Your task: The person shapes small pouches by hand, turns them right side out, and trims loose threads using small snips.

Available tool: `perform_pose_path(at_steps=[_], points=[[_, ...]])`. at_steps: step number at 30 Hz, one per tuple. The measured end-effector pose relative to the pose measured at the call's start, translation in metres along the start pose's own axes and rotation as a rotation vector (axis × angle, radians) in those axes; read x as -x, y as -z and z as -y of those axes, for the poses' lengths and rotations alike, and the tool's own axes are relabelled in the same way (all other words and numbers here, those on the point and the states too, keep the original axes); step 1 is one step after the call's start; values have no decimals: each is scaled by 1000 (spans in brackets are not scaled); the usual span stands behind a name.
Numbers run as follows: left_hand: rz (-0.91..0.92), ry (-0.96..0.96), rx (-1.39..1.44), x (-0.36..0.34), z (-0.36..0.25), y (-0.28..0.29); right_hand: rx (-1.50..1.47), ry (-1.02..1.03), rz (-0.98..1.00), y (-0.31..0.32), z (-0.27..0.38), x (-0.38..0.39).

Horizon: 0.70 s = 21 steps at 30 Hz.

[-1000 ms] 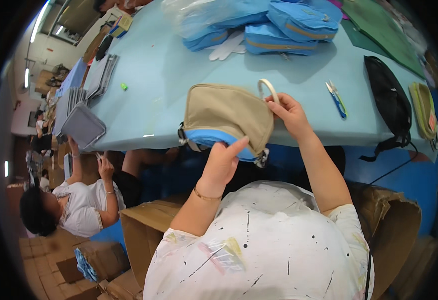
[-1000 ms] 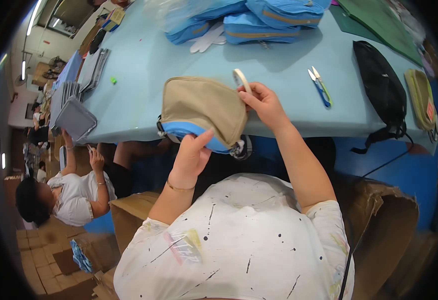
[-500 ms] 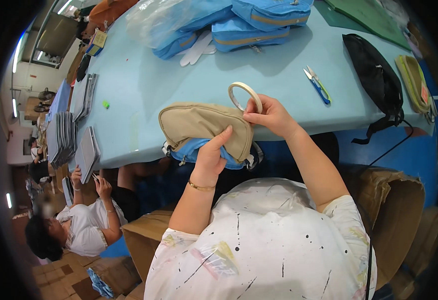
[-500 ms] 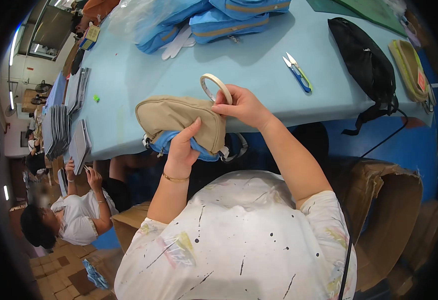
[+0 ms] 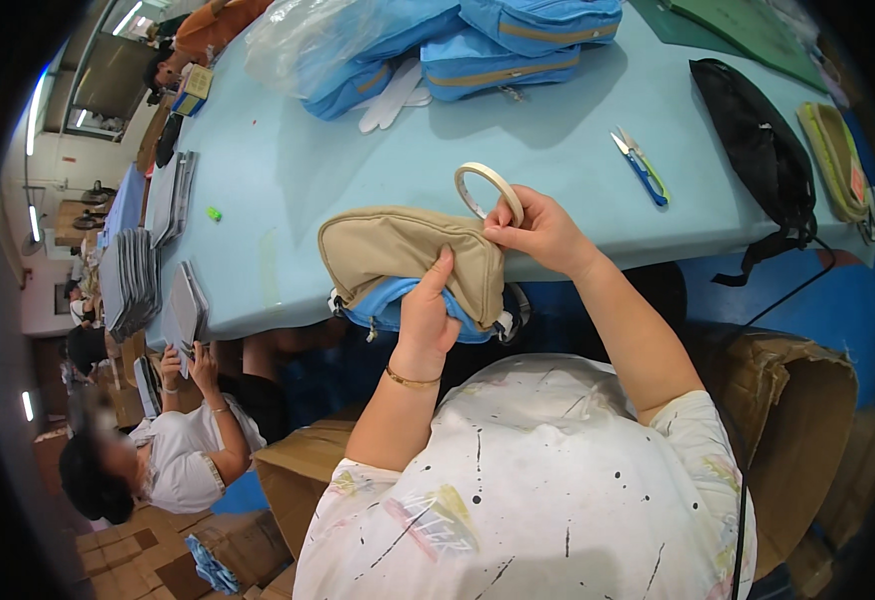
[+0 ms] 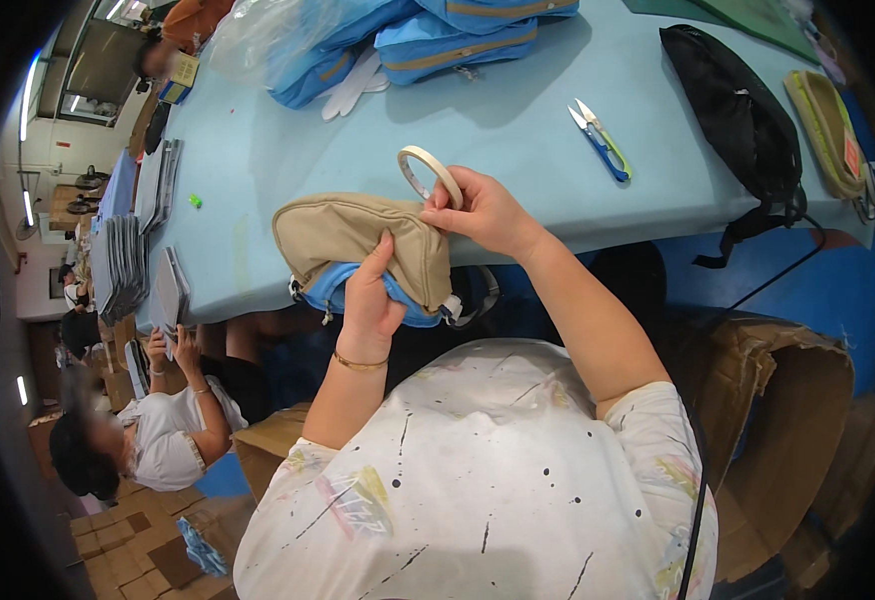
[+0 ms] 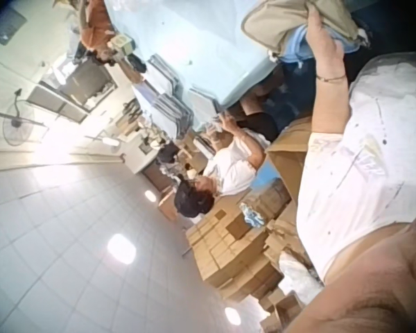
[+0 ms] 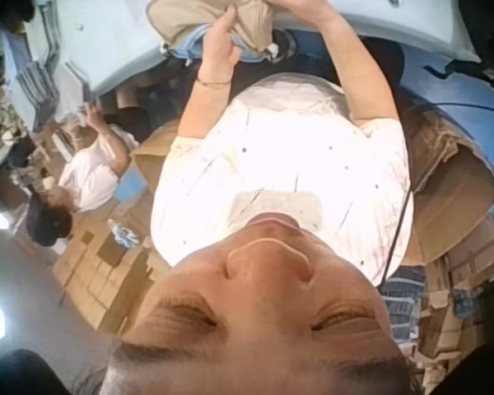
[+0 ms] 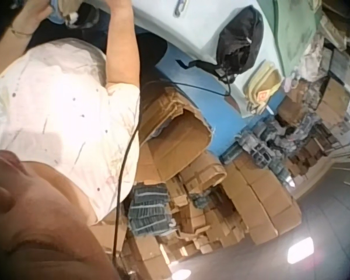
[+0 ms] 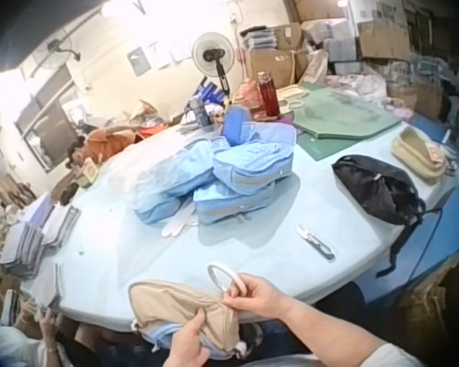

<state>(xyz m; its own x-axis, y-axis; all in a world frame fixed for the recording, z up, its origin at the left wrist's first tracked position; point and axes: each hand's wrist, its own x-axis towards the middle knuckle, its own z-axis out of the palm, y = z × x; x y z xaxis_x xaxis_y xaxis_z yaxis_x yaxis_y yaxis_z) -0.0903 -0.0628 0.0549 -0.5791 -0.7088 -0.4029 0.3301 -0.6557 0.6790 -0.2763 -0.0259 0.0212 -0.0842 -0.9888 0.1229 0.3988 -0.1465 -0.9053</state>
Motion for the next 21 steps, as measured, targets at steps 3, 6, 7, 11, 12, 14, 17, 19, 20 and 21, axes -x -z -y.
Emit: perform_pose_path(at_steps=[3, 6, 7, 11, 12, 14, 17, 19, 20, 21], points=[[-46, -32, -129, 7, -4, -9, 1, -12, 7, 0, 0, 1], [10, -133, -267, 1, 0, -9, 46, 8, 15, 0, 0, 1], [9, -135, -268, 0, 0, -10, 45, 8, 17, 1, 0, 1], [-12, -153, -288, -2, 0, -12, 39, 6, 7, 0, 1, 3], [-9, -166, -294, -2, -1, -10, 36, 5, 9, 0, 0, 2], [-25, -171, -285, 0, -1, -10, 31, -1, 6, -1, -1, 2], [-26, -179, -259, 3, 1, -11, 35, -10, -1, -2, 1, 3], [-15, -179, -241, 3, 2, -11, 44, -16, -5, -2, 2, 3], [-13, -181, -233, 3, 3, -10, 44, -13, -4, -2, 2, 3], [-10, -183, -224, 2, 3, -11, 46, -9, -4, -2, 3, 3]])
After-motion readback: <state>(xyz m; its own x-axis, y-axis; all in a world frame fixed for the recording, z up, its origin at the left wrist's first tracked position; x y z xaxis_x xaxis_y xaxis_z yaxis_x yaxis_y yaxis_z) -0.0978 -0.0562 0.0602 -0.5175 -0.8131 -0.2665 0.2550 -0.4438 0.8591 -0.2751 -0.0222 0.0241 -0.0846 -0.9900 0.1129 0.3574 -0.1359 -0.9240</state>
